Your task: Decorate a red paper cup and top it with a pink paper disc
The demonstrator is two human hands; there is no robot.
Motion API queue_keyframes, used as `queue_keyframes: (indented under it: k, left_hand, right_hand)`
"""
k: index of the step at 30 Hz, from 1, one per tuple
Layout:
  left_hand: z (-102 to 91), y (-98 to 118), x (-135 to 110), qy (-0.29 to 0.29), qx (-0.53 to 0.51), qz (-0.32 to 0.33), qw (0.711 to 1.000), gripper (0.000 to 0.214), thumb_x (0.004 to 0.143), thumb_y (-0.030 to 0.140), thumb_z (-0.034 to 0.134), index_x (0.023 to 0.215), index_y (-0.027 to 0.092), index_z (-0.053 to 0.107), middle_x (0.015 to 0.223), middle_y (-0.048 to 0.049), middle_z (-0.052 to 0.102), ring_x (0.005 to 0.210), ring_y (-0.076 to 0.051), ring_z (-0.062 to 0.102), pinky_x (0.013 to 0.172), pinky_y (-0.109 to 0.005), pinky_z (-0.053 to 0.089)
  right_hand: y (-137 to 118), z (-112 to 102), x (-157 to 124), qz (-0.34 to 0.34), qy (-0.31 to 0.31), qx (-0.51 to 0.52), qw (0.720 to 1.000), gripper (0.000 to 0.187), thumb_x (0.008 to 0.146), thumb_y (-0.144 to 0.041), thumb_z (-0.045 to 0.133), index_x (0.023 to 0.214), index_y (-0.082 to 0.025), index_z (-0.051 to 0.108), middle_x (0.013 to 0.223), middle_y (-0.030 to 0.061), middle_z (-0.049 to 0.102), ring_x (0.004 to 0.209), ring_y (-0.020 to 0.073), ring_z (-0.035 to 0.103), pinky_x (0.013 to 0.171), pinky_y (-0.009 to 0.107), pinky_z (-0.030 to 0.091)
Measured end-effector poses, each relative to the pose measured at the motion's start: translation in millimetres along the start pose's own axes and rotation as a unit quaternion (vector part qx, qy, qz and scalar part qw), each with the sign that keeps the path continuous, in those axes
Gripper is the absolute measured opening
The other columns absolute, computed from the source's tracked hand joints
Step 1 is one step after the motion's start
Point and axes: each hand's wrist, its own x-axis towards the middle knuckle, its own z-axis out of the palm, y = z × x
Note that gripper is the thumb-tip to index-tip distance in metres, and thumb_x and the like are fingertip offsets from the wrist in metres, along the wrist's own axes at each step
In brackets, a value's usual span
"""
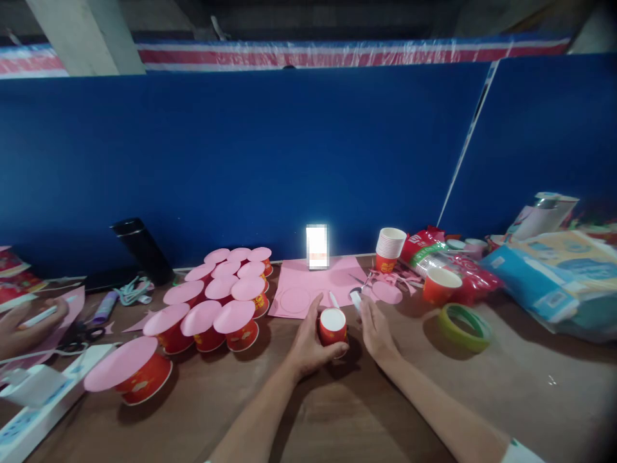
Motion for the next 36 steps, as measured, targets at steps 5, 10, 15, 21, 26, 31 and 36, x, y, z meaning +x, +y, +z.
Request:
queue_keyframes:
  k: [5, 10, 15, 21, 26, 31, 36]
  left_hand:
    - [1.4, 4, 2, 0.041, 0.02, -0.003, 0.999, 0.105, 0.053, 0.023, 0.079, 0.141, 0.022, 0.024, 0.115, -0.007, 0.054, 0.103, -0.023, 0.055, 0.094, -0.039, 0.042]
    - [1.6, 15, 1, 0.067, 0.021, 0.0, 0.998, 0.096, 0.059, 0.017, 0.071, 0.141, 0.02, 0.021, 0.11, -0.0062, 0.057, 0.101, -0.022, 0.058, 0.094, -0.039, 0.044]
    - [2.0, 18, 0, 0.074, 0.044, 0.013, 0.996, 0.084, 0.063, 0.016, 0.066, 0.137, 0.018, 0.028, 0.112, -0.0071, 0.059, 0.104, -0.022, 0.057, 0.099, -0.041, 0.041]
    - [2.4, 7, 1, 0.074, 0.033, 0.002, 0.997, 0.088, 0.056, 0.024, 0.077, 0.133, 0.019, 0.035, 0.125, -0.0096, 0.052, 0.116, -0.025, 0.05, 0.102, -0.041, 0.039]
    - [2.5, 8, 1, 0.082, 0.03, 0.001, 0.996, 0.081, 0.056, 0.023, 0.076, 0.128, 0.018, 0.039, 0.124, -0.0099, 0.051, 0.116, -0.025, 0.05, 0.101, -0.041, 0.039]
    - [2.8, 15, 3, 0.085, 0.037, 0.02, 0.995, 0.065, 0.058, 0.018, 0.071, 0.117, 0.018, 0.043, 0.112, -0.0067, 0.058, 0.105, -0.023, 0.056, 0.095, -0.039, 0.043]
    - [3.4, 17, 4, 0.08, 0.047, 0.045, 0.995, 0.054, 0.06, 0.015, 0.065, 0.111, 0.018, 0.046, 0.104, -0.0051, 0.059, 0.095, -0.02, 0.058, 0.087, -0.035, 0.046]
  right_hand:
    - [-9, 0, -6, -0.029, 0.016, -0.015, 0.999, 0.032, 0.092, -0.041, 0.036, 0.109, -0.017, 0.049, 0.097, 0.0091, 0.062, 0.083, 0.0189, 0.061, 0.076, 0.033, 0.049]
    - [-15, -4, -7, -0.052, 0.048, -0.018, 0.997, 0.025, 0.088, -0.038, 0.045, 0.101, -0.017, 0.049, 0.088, 0.0072, 0.061, 0.077, 0.0182, 0.059, 0.072, 0.032, 0.049]
    - [-18, -7, -3, -0.063, 0.075, 0.01, 0.995, 0.022, 0.082, -0.037, 0.056, 0.095, -0.019, 0.054, 0.085, 0.0041, 0.063, 0.072, 0.0162, 0.059, 0.067, 0.028, 0.049]
    - [-17, -5, -3, -0.088, 0.077, 0.001, 0.993, 0.02, 0.08, -0.037, 0.059, 0.09, -0.019, 0.06, 0.088, 0.0057, 0.067, 0.075, 0.017, 0.063, 0.069, 0.028, 0.051]
    - [-15, -4, -5, -0.078, 0.064, -0.031, 0.994, 0.025, 0.082, -0.04, 0.056, 0.092, -0.018, 0.061, 0.09, 0.0081, 0.068, 0.078, 0.0189, 0.063, 0.069, 0.03, 0.051]
    - [-17, -4, -5, -0.054, 0.047, -0.02, 0.997, 0.028, 0.082, -0.042, 0.055, 0.093, -0.017, 0.06, 0.087, 0.0077, 0.068, 0.071, 0.0185, 0.063, 0.068, 0.03, 0.051]
    - [-18, -5, -7, -0.052, 0.025, -0.01, 0.998, 0.027, 0.083, -0.042, 0.054, 0.093, -0.017, 0.06, 0.083, 0.0063, 0.068, 0.068, 0.0174, 0.063, 0.065, 0.028, 0.051]
